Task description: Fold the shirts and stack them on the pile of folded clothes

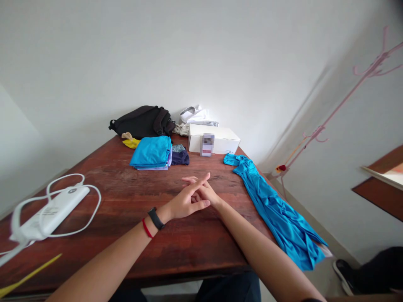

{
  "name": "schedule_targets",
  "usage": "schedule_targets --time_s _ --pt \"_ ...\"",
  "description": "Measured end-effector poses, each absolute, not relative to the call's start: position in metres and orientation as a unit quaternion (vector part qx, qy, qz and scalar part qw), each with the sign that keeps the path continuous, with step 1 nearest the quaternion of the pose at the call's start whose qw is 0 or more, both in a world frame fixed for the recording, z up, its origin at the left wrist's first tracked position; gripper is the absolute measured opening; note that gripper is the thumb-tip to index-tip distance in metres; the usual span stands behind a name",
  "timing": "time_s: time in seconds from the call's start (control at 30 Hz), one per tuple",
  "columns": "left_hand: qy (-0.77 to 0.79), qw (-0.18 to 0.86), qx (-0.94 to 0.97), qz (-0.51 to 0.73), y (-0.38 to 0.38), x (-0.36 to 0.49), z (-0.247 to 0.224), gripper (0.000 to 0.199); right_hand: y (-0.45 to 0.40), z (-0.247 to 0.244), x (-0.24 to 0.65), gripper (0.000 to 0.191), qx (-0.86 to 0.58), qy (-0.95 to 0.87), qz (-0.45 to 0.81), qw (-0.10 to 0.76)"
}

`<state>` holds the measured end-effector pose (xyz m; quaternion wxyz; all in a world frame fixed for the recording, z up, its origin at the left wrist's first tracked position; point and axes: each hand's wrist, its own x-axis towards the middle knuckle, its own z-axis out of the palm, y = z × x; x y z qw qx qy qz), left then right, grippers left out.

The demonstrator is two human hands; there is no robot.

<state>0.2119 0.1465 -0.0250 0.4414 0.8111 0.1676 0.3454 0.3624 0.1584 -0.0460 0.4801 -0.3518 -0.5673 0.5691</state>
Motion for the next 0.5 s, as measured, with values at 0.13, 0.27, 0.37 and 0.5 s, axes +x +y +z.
schedule_targets --time_s 0.13,0.27,0.37,0.5 --pt "0.165 0.527 0.765 0.332 0.1469 0.2144 -0.0268 0.079 0.159 -0.0446 0.3651 0.032 -0.338 -0.611 0.52 0.492" --pt "0.164 0.562 0.743 0.325 0.1475 0.2157 -0.0235 0.074 0.1579 -0.0416 0.3675 0.03 -0.335 -0.637 0.495 0.487" --pt "0.172 0.554 0.748 0.323 0.1481 0.2151 -0.0204 0.069 0.1562 -0.0404 0.3653 0.028 -0.332 -0.624 0.503 0.497" --pt "0.191 0.509 0.772 0.33 0.1498 0.2137 -0.0199 0.061 0.1563 -0.0431 0.3612 0.029 -0.325 -0.594 0.522 0.519"
